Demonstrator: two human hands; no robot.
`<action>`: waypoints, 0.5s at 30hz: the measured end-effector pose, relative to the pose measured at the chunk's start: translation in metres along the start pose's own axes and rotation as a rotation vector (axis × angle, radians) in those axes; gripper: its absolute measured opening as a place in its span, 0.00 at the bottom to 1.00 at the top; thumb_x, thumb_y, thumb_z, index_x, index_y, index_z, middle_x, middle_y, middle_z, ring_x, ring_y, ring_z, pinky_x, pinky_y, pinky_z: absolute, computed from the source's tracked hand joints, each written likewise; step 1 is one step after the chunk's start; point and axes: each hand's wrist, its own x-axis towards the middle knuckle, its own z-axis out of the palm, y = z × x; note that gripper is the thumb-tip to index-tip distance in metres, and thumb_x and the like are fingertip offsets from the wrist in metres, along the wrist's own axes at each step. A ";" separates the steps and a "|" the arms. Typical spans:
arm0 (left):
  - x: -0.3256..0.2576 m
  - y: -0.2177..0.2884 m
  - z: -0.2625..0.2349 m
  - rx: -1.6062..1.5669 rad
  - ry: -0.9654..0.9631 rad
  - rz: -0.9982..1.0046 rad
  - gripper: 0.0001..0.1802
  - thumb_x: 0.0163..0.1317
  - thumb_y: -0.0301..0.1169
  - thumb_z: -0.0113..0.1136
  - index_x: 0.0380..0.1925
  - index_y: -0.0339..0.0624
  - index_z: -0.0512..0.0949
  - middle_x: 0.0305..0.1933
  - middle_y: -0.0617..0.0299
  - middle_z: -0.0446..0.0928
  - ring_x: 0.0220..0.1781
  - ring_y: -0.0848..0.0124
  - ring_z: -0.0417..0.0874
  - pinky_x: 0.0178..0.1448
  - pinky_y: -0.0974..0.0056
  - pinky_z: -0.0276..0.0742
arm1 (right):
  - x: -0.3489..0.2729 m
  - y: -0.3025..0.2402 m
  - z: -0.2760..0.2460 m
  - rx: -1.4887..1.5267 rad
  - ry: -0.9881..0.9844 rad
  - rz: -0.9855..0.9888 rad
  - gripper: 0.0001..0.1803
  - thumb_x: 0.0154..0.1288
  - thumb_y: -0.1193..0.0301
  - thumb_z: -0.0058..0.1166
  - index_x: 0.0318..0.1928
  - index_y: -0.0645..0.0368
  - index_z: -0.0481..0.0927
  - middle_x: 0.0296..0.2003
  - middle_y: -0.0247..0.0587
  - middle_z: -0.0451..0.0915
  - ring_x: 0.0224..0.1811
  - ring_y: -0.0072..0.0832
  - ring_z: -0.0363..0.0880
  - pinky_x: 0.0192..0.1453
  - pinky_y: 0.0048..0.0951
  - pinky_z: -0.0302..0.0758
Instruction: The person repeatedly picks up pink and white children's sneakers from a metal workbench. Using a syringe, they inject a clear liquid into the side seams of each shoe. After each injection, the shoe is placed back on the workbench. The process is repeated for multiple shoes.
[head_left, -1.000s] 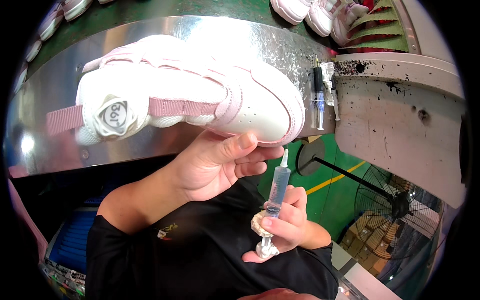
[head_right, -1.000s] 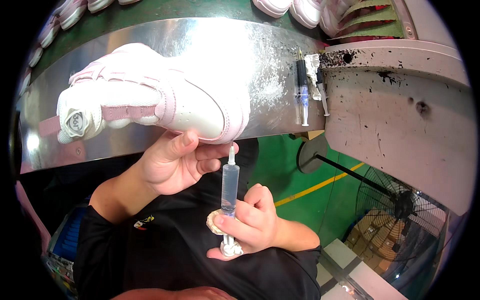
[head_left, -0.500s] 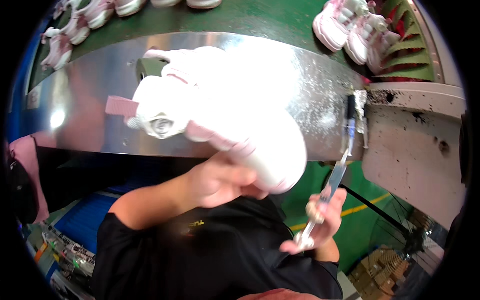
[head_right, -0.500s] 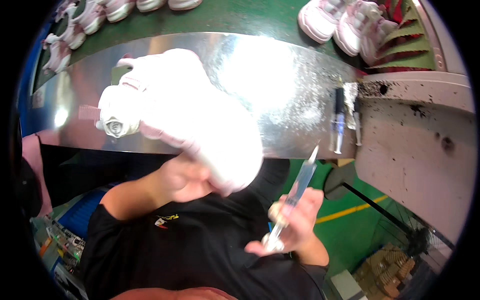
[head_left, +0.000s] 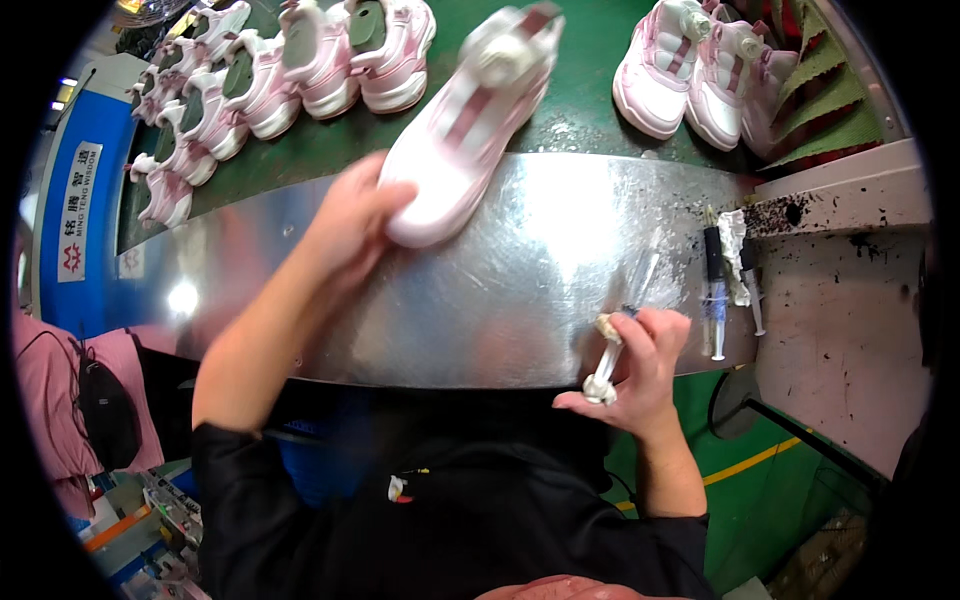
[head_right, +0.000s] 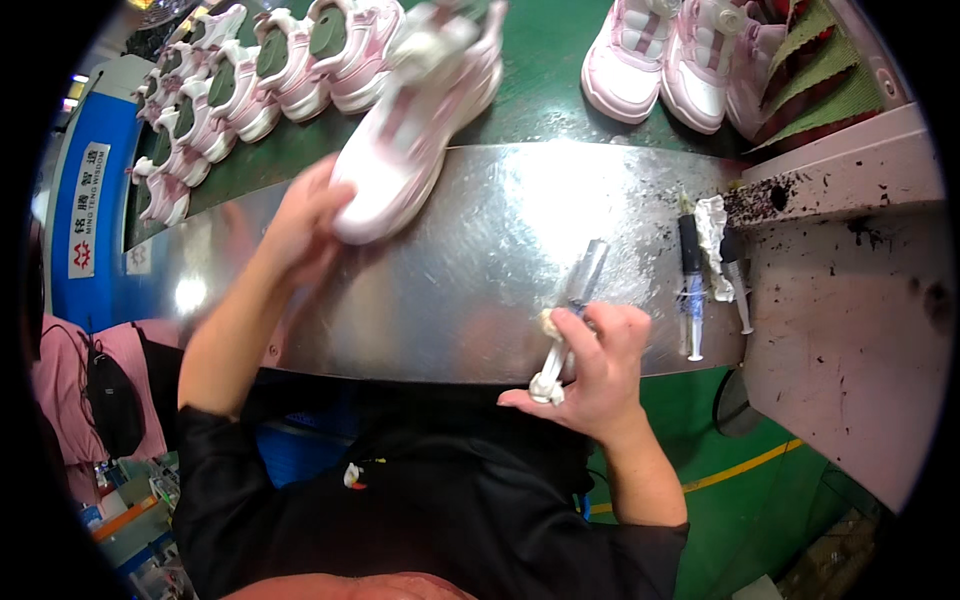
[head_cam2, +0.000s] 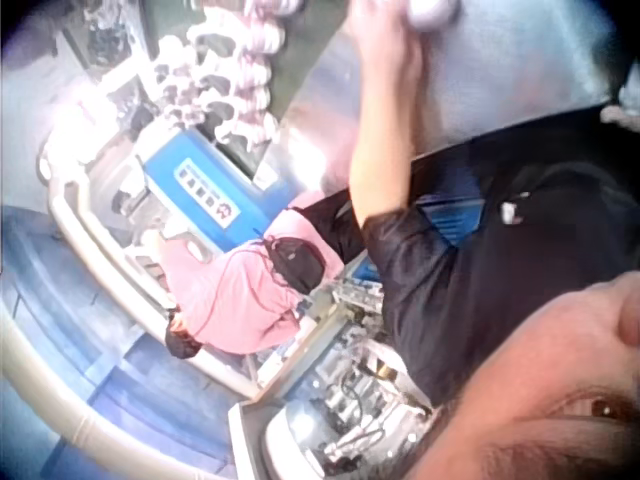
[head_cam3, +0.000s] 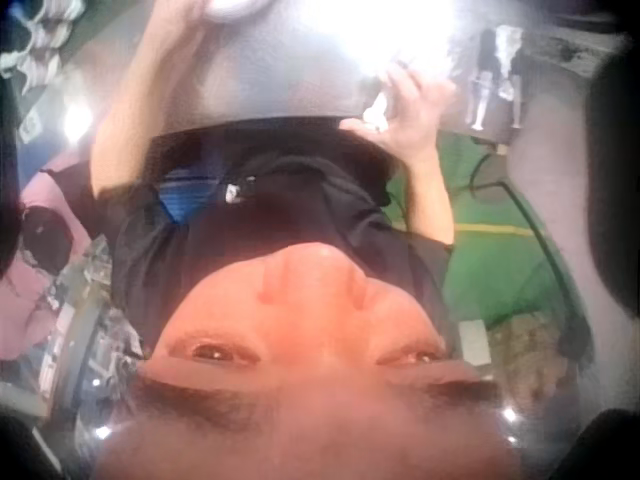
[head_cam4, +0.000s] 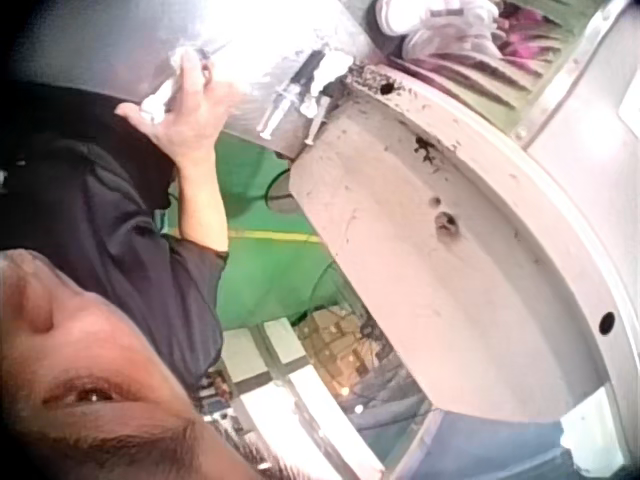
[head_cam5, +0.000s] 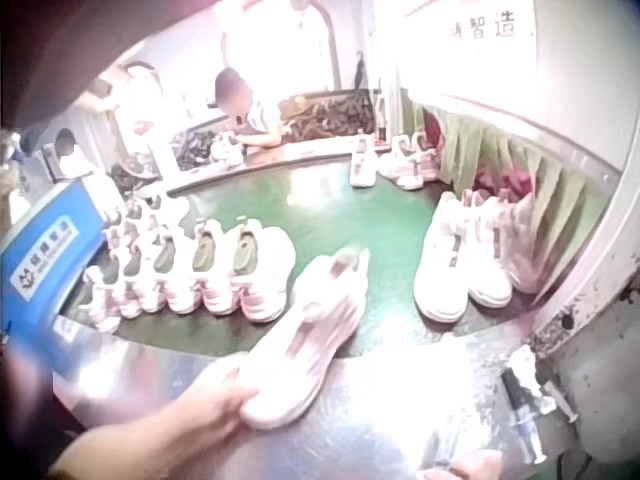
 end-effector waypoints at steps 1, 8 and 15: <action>0.043 0.002 0.006 -0.009 -0.057 0.002 0.27 0.62 0.33 0.57 0.58 0.29 0.65 0.55 0.53 0.74 0.54 0.67 0.78 0.59 0.60 0.74 | 0.001 -0.001 -0.001 -0.021 -0.014 0.005 0.46 0.38 0.35 0.66 0.52 0.54 0.72 0.43 0.45 0.66 0.43 0.42 0.62 0.46 0.42 0.63; 0.174 0.005 0.076 0.317 -0.076 -0.127 0.26 0.66 0.46 0.54 0.46 0.28 0.77 0.38 0.54 0.81 0.38 0.68 0.84 0.41 0.65 0.82 | 0.005 -0.002 0.002 -0.029 -0.018 0.021 0.46 0.37 0.37 0.68 0.51 0.55 0.73 0.42 0.44 0.65 0.42 0.41 0.62 0.46 0.41 0.63; 0.091 0.007 -0.001 0.845 0.188 0.359 0.18 0.58 0.34 0.65 0.39 0.34 0.71 0.26 0.63 0.72 0.30 0.77 0.74 0.35 0.70 0.73 | -0.003 -0.001 0.000 -0.011 -0.071 0.067 0.52 0.32 0.41 0.74 0.55 0.58 0.68 0.46 0.46 0.63 0.47 0.41 0.62 0.50 0.41 0.62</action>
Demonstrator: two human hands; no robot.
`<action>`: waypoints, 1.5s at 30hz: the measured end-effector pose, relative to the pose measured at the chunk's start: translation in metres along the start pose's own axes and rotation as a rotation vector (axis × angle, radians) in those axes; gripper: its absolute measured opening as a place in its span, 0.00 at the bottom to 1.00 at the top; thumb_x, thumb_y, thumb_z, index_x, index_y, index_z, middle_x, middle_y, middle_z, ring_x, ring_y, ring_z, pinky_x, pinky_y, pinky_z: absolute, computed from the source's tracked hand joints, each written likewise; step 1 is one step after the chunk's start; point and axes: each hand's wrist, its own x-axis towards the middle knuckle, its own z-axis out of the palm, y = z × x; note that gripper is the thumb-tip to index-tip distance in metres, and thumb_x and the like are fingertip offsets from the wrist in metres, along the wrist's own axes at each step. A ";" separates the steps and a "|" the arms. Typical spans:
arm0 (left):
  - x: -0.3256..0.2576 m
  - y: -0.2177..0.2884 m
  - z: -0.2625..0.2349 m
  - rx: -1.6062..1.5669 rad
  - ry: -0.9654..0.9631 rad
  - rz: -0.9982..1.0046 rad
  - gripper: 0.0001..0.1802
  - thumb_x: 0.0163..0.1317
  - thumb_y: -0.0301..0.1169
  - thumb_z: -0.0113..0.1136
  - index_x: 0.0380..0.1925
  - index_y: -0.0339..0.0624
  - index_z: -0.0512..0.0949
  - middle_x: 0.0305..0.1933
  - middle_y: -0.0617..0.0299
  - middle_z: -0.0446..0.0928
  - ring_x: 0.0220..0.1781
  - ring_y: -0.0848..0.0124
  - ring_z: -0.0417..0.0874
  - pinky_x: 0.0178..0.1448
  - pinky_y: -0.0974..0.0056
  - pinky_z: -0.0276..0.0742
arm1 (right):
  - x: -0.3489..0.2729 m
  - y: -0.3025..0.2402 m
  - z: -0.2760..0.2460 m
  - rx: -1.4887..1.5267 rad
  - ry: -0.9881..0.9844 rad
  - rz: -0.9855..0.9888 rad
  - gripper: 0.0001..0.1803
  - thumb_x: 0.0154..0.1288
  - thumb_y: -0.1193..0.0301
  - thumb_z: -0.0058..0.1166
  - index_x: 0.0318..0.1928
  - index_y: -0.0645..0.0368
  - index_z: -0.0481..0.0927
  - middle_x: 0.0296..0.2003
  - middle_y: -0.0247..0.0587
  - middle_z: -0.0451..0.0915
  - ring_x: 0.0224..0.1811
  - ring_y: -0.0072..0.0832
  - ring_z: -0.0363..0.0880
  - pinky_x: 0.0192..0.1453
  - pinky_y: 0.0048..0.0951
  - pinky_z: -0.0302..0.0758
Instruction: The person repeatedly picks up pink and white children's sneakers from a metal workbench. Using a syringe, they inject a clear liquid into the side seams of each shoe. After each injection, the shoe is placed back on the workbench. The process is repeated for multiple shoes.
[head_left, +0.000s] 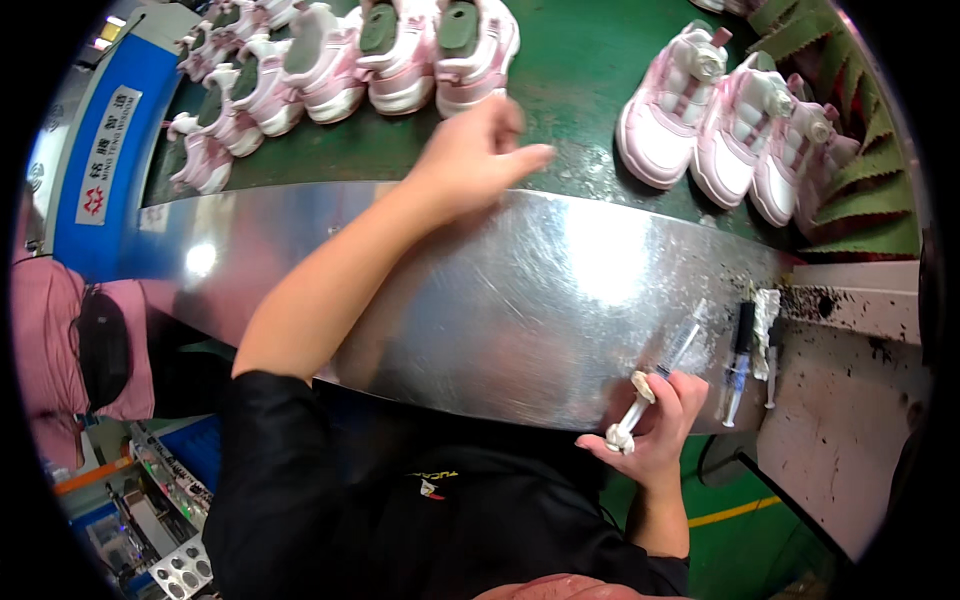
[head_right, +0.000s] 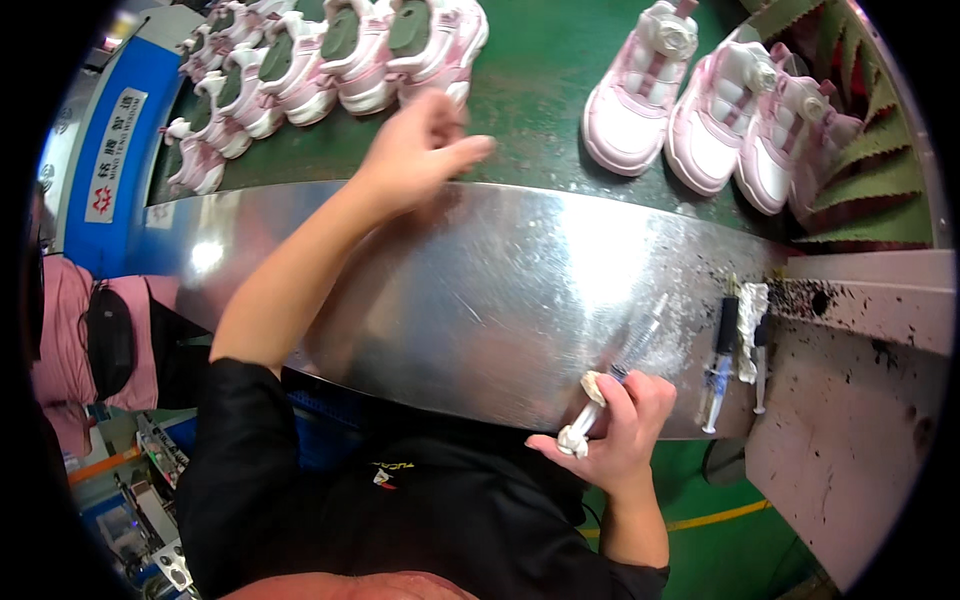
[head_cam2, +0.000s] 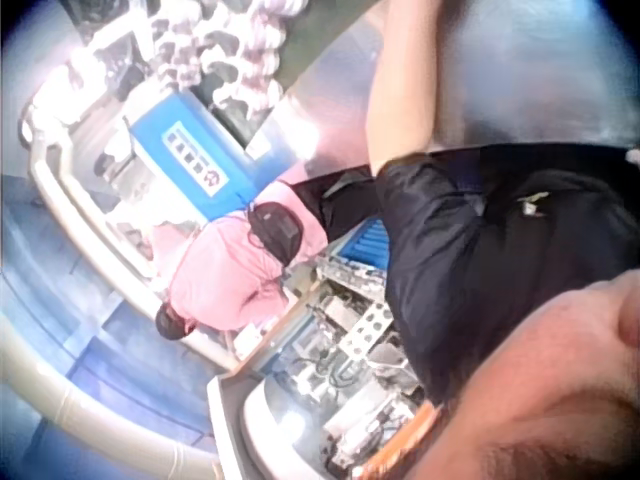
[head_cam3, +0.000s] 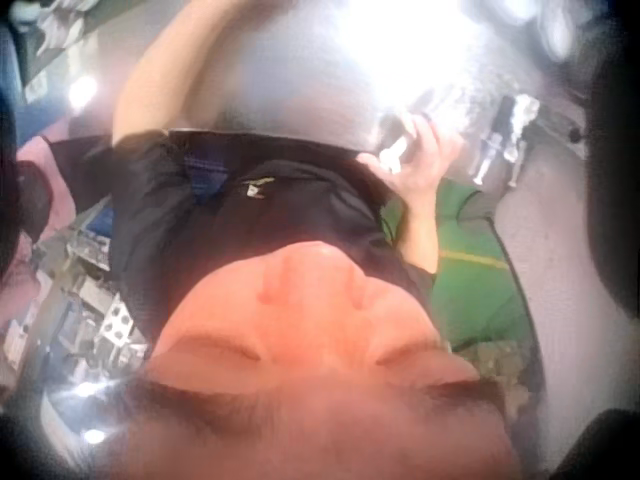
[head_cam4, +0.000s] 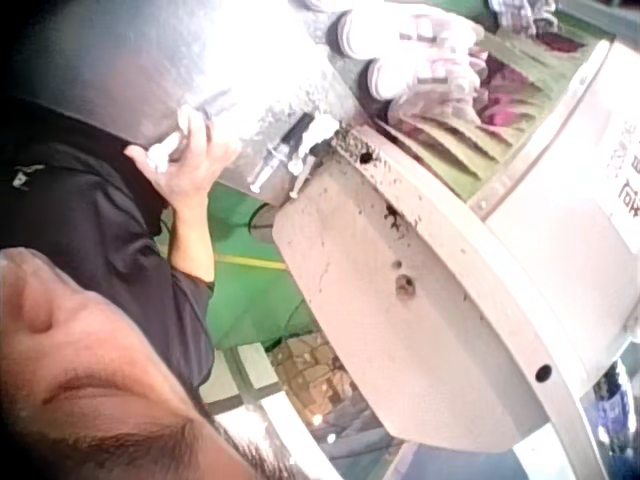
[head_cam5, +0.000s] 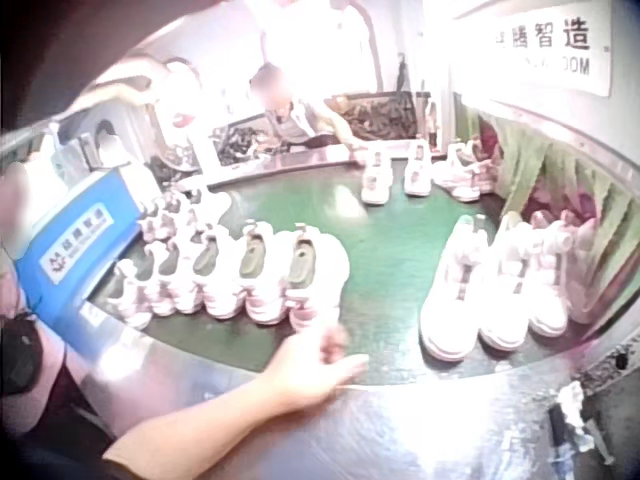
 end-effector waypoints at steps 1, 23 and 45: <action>-0.013 -0.015 -0.016 -0.062 0.155 -0.004 0.19 0.56 0.30 0.66 0.41 0.36 0.68 0.29 0.65 0.70 0.32 0.77 0.74 0.37 0.69 0.73 | 0.002 -0.001 0.001 0.017 0.009 -0.013 0.52 0.32 0.41 0.74 0.55 0.58 0.68 0.46 0.46 0.63 0.47 0.41 0.62 0.50 0.41 0.63; -0.196 0.006 -0.066 -0.262 0.307 0.000 0.41 0.53 0.26 0.63 0.65 0.29 0.56 0.63 0.50 0.67 0.59 0.62 0.74 0.62 0.57 0.71 | -0.045 -0.004 -0.022 0.461 -0.046 0.135 0.55 0.36 0.35 0.69 0.56 0.62 0.66 0.39 0.42 0.71 0.40 0.33 0.67 0.46 0.32 0.65; -0.106 0.040 -0.051 -0.934 -0.196 -0.065 0.33 0.47 0.32 0.68 0.54 0.37 0.65 0.47 0.57 0.74 0.50 0.71 0.76 0.56 0.65 0.73 | -0.028 -0.056 -0.041 0.950 -0.047 0.268 0.62 0.30 0.30 0.68 0.59 0.62 0.62 0.43 0.42 0.69 0.43 0.30 0.69 0.47 0.29 0.66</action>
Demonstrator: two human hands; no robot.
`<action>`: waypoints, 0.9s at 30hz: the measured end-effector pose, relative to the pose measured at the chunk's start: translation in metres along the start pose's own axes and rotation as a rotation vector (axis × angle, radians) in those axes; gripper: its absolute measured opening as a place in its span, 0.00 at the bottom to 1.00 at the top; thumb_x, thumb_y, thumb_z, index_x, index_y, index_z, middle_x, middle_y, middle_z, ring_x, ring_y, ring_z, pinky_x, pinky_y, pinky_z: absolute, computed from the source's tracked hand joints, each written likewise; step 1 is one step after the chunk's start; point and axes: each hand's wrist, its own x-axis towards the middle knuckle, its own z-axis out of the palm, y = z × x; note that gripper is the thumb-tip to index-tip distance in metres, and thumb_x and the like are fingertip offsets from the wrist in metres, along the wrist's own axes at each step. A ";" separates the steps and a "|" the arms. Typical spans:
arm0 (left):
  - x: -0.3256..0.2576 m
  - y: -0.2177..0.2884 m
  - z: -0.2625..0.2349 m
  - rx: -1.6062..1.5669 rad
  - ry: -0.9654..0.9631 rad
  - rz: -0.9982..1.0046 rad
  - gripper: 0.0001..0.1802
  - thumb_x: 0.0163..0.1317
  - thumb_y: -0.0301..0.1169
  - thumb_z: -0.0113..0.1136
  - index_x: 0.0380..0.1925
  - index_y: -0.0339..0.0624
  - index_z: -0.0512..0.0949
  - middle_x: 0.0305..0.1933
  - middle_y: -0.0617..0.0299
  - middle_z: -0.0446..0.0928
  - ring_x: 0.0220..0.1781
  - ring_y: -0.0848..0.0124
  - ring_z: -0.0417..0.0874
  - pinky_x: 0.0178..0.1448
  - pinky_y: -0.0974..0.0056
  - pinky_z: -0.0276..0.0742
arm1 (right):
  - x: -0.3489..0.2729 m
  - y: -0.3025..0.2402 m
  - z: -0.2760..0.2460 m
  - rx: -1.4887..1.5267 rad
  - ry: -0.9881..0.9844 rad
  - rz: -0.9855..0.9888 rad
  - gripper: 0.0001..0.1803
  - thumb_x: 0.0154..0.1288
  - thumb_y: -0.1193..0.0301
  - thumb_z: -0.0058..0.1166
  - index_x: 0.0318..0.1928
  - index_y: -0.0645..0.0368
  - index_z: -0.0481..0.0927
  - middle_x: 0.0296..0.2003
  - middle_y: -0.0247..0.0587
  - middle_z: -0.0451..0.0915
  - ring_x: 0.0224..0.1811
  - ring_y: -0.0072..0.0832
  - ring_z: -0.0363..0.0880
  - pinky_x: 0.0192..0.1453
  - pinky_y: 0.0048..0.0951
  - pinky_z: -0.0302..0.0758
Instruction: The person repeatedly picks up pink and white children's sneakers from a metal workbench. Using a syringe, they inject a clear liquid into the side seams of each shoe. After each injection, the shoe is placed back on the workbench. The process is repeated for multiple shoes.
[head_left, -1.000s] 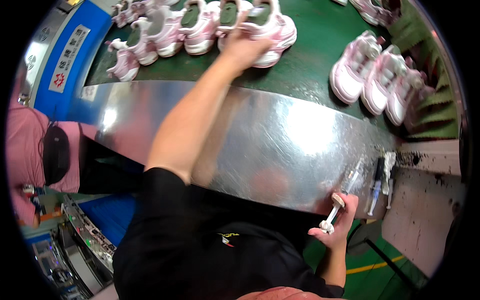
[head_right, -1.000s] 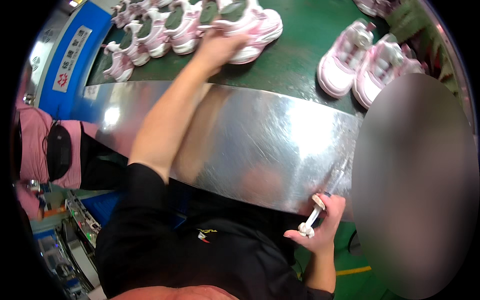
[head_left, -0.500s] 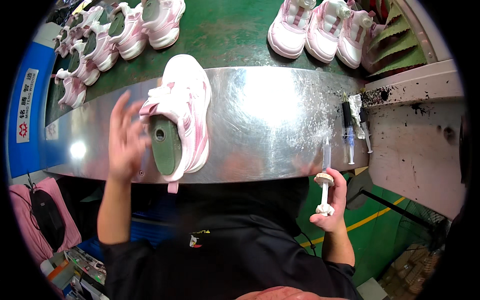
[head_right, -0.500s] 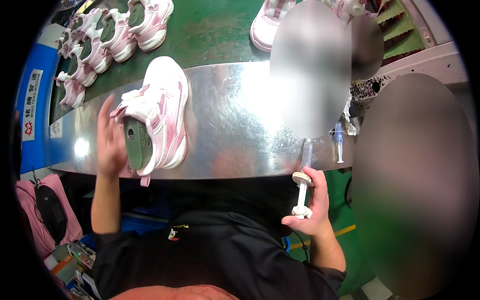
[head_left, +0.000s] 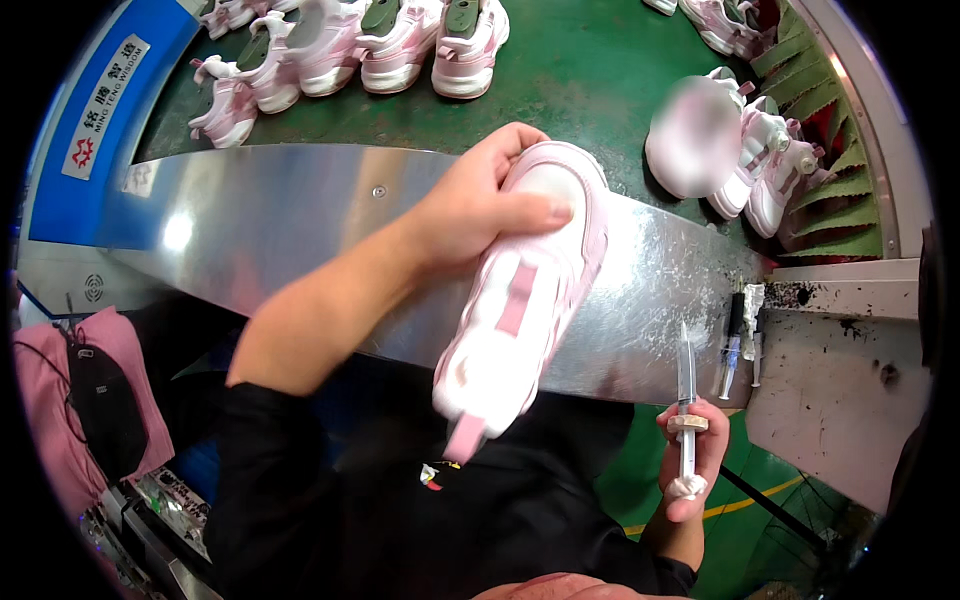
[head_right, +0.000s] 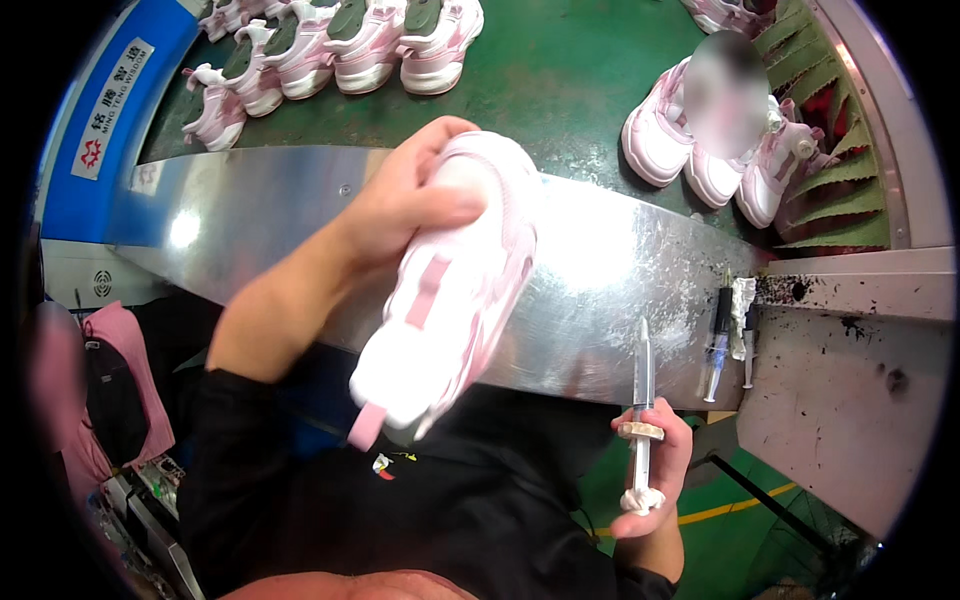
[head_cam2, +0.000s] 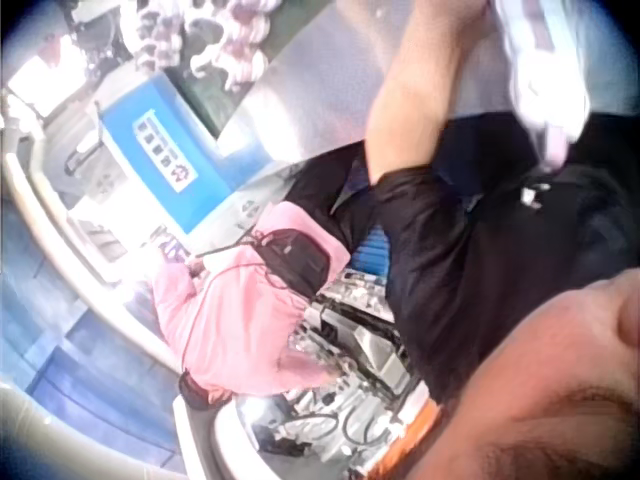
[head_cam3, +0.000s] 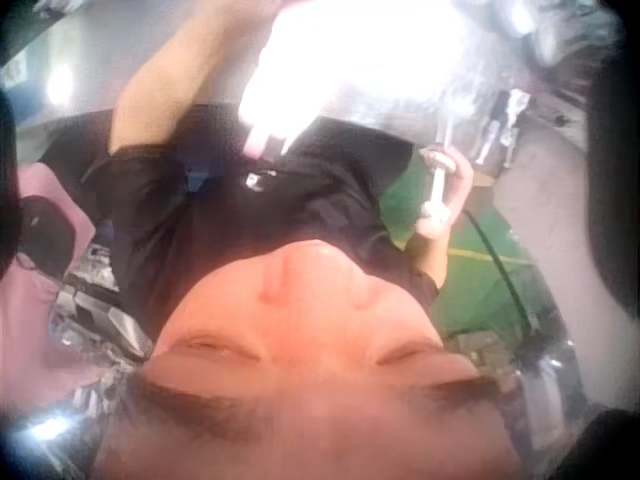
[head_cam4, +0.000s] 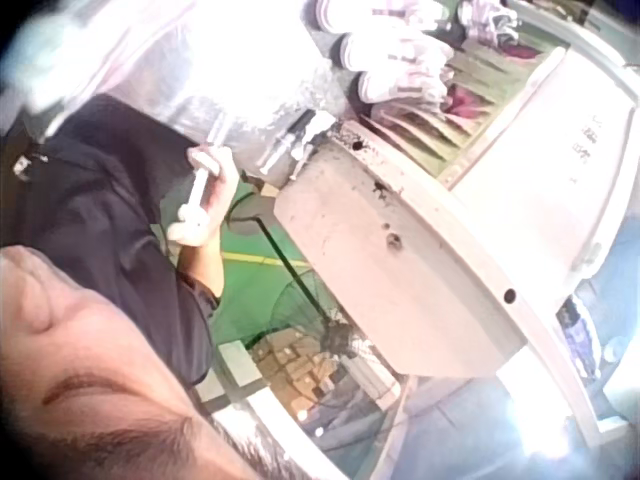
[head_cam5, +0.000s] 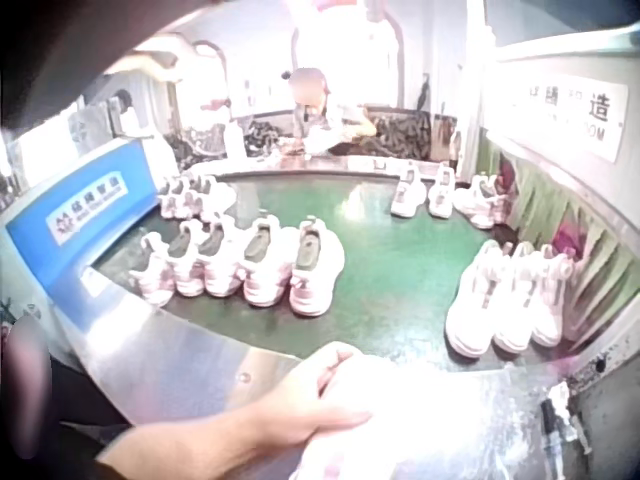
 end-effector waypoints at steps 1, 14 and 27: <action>-0.008 -0.003 0.004 -0.118 -0.020 0.058 0.33 0.48 0.29 0.68 0.54 0.37 0.65 0.47 0.58 0.75 0.50 0.71 0.77 0.56 0.65 0.73 | 0.012 -0.005 0.005 0.085 -0.025 -0.035 0.62 0.29 0.30 0.67 0.58 0.60 0.62 0.42 0.42 0.70 0.41 0.29 0.68 0.44 0.28 0.64; -0.039 -0.016 -0.006 -0.337 -0.159 0.150 0.40 0.37 0.25 0.74 0.55 0.40 0.68 0.52 0.54 0.75 0.55 0.65 0.77 0.58 0.60 0.73 | 0.106 -0.054 0.073 0.711 -0.412 -0.079 0.43 0.49 0.30 0.56 0.53 0.51 0.67 0.36 0.50 0.78 0.40 0.35 0.64 0.45 0.37 0.59; -0.043 -0.013 -0.005 -0.298 -0.156 0.143 0.41 0.36 0.26 0.76 0.54 0.40 0.69 0.52 0.55 0.75 0.55 0.67 0.77 0.58 0.61 0.73 | 0.113 -0.054 0.079 0.642 -0.345 -0.040 0.43 0.50 0.27 0.50 0.50 0.52 0.70 0.35 0.48 0.79 0.36 0.34 0.65 0.39 0.34 0.60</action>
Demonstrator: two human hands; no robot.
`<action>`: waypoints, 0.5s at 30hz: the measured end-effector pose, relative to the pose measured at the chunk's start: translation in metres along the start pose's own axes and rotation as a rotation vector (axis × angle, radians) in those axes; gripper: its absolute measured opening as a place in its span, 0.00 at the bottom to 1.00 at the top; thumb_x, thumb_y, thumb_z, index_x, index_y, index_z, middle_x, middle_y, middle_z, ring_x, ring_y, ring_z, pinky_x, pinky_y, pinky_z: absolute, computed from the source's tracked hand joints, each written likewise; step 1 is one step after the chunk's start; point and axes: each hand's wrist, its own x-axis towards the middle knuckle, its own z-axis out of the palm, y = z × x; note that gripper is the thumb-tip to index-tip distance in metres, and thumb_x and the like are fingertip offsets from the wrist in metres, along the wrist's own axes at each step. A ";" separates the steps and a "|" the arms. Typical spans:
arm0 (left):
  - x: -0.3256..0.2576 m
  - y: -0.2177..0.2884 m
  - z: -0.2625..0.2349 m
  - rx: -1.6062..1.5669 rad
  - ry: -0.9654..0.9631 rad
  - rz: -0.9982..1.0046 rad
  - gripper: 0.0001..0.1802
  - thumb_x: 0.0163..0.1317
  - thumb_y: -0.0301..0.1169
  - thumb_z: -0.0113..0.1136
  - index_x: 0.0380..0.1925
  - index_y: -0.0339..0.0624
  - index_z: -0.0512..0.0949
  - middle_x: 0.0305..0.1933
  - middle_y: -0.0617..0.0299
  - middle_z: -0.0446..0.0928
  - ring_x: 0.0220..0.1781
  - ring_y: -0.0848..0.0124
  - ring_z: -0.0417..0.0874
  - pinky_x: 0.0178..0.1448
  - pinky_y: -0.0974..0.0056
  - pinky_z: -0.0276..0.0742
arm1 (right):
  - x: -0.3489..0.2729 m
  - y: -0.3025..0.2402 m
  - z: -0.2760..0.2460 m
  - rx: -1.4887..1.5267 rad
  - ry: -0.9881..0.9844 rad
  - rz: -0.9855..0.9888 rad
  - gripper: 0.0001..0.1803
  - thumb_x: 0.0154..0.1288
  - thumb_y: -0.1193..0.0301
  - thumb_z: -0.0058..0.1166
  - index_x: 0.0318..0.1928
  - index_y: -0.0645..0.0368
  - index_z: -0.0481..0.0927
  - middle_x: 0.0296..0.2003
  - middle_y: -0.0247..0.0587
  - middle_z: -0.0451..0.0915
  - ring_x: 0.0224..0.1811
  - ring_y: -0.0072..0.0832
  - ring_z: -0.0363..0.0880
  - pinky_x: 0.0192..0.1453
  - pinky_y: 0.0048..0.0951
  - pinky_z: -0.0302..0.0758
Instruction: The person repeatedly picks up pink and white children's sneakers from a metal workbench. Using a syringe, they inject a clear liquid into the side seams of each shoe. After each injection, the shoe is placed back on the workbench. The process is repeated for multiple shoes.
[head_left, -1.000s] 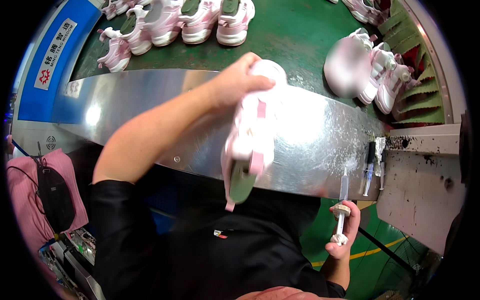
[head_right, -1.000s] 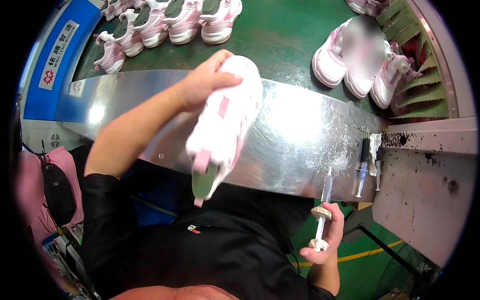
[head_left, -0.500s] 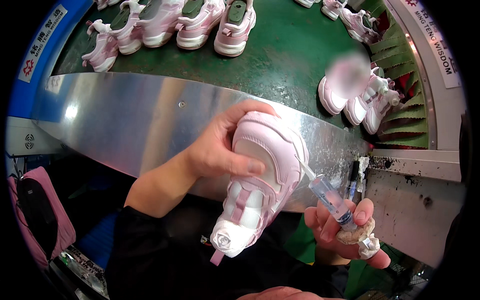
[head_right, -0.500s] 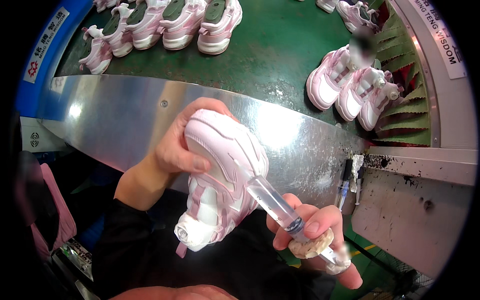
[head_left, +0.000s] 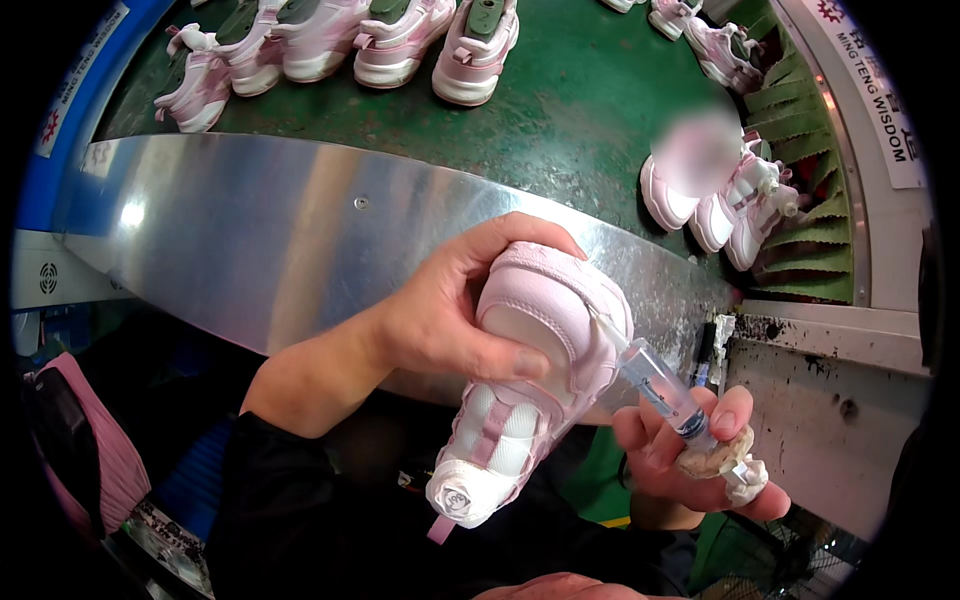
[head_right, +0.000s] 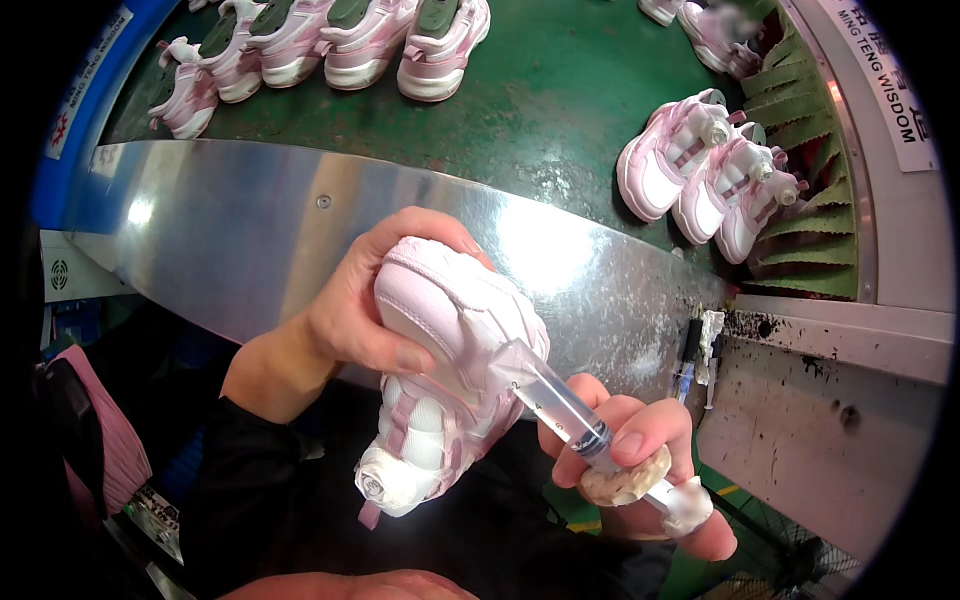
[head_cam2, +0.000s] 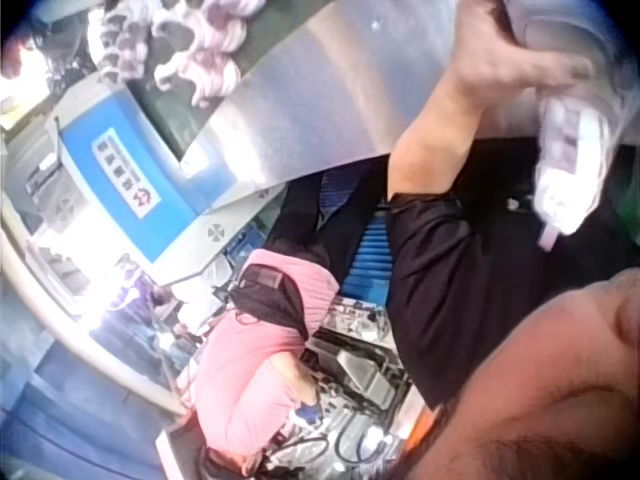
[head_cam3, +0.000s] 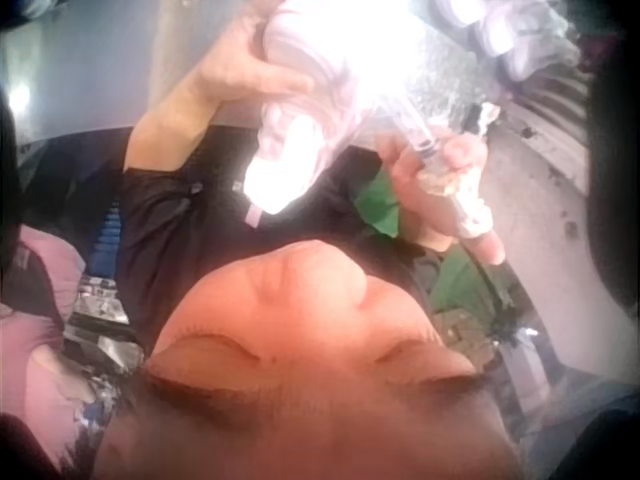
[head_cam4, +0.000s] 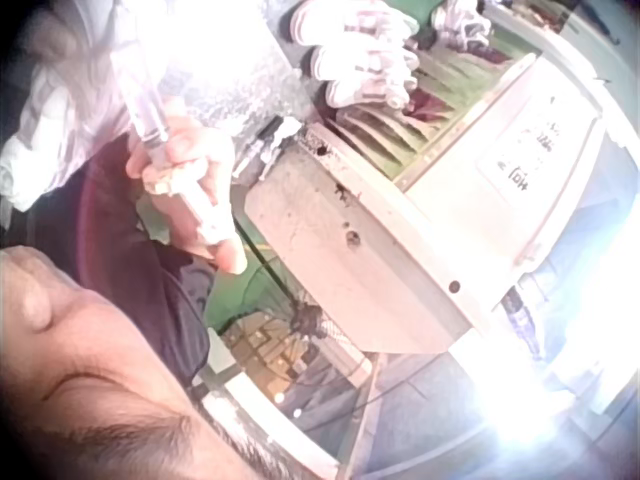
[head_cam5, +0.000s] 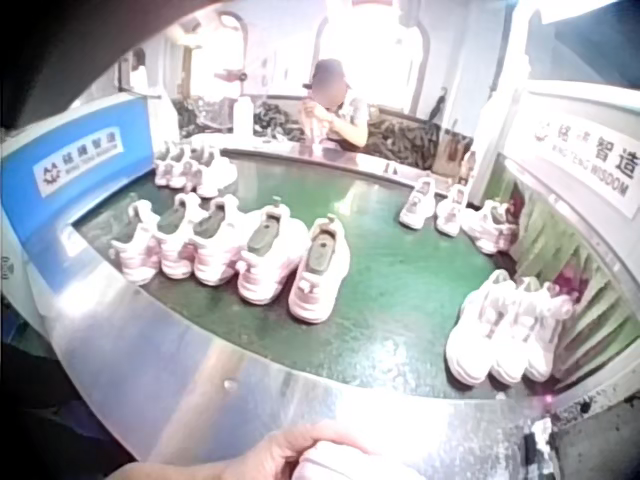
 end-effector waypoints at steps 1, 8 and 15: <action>0.000 0.000 0.000 0.002 0.006 -0.001 0.41 0.36 0.27 0.76 0.54 0.40 0.69 0.52 0.55 0.76 0.55 0.67 0.77 0.58 0.61 0.73 | 0.000 -0.001 -0.001 -0.003 -0.004 0.002 0.43 0.50 0.27 0.50 0.49 0.52 0.70 0.35 0.47 0.79 0.36 0.34 0.65 0.40 0.34 0.60; 0.002 0.000 -0.002 -0.017 0.073 -0.016 0.42 0.36 0.28 0.75 0.56 0.39 0.68 0.52 0.55 0.76 0.54 0.66 0.77 0.58 0.61 0.73 | -0.004 -0.003 -0.007 0.019 -0.008 0.043 0.41 0.50 0.33 0.57 0.53 0.50 0.68 0.36 0.47 0.76 0.37 0.30 0.62 0.39 0.32 0.57; 0.004 -0.003 -0.011 -0.027 -0.008 0.050 0.40 0.44 0.20 0.70 0.60 0.43 0.65 0.50 0.61 0.75 0.53 0.71 0.76 0.57 0.64 0.74 | -0.009 0.006 -0.017 0.029 -0.028 -0.016 0.46 0.48 0.28 0.53 0.54 0.53 0.70 0.39 0.49 0.78 0.41 0.33 0.65 0.44 0.35 0.62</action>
